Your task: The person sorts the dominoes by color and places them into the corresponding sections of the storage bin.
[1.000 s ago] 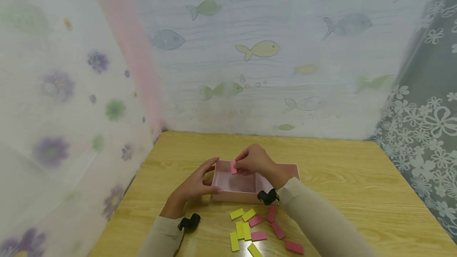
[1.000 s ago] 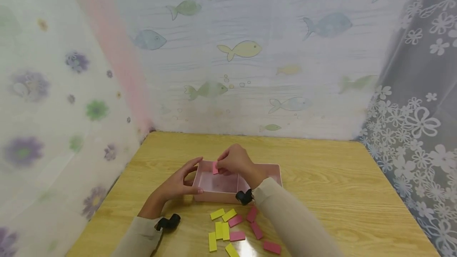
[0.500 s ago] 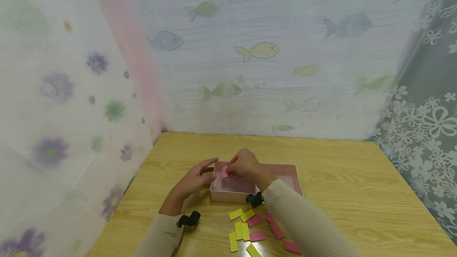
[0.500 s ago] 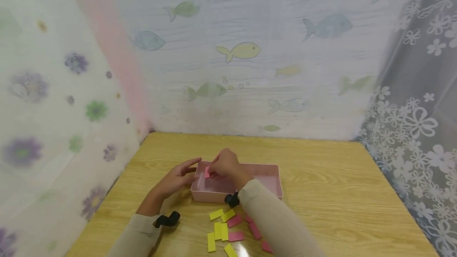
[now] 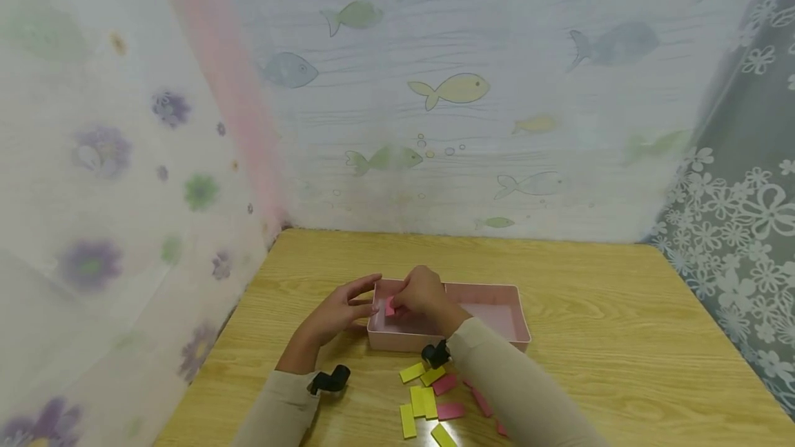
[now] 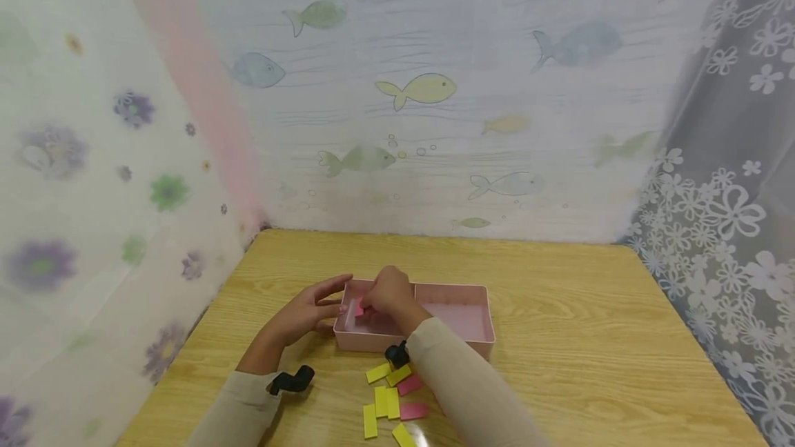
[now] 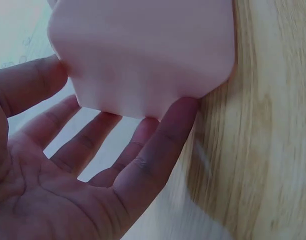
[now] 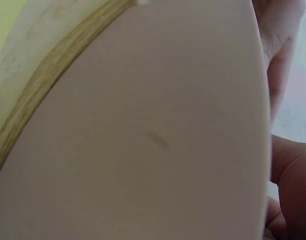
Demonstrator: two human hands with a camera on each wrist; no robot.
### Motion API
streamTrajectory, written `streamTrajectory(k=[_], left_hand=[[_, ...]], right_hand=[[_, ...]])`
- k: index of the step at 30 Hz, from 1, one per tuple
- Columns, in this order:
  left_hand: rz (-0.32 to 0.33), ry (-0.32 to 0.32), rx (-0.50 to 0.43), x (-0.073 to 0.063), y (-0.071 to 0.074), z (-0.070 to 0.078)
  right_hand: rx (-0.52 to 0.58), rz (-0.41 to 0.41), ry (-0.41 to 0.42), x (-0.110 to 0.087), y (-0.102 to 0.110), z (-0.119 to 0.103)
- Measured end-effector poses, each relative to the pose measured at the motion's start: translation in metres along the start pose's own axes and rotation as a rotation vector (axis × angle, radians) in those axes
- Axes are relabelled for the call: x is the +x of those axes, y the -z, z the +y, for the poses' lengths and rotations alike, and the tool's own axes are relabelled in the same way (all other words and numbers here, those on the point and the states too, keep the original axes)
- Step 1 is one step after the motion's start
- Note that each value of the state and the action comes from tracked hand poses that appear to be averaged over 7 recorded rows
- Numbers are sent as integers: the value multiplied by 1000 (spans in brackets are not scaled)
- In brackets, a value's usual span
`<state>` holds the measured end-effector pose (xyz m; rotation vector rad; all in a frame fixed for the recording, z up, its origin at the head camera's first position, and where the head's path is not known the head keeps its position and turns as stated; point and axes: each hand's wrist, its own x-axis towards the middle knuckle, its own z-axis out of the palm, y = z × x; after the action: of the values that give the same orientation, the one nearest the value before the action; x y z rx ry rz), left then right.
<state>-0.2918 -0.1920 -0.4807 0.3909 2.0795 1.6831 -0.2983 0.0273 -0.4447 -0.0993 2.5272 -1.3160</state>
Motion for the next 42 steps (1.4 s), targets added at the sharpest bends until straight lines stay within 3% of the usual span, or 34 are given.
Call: streamTrajectory(k=[12, 22, 28, 34, 42], left_hand=[[99, 44, -10, -41, -48, 10], [129, 69, 11, -41, -50, 12], [128, 74, 18, -40, -50, 12], [118, 70, 18, -40, -49, 12], [118, 61, 11, -41, -49, 13]], right_hand=[[-86, 6, 59, -41, -7, 8], [-159, 15, 24, -38, -11, 7], [-148, 6, 9, -37, -13, 9], [18, -38, -81, -41, -11, 11], [298, -170, -156, -49, -2, 6]])
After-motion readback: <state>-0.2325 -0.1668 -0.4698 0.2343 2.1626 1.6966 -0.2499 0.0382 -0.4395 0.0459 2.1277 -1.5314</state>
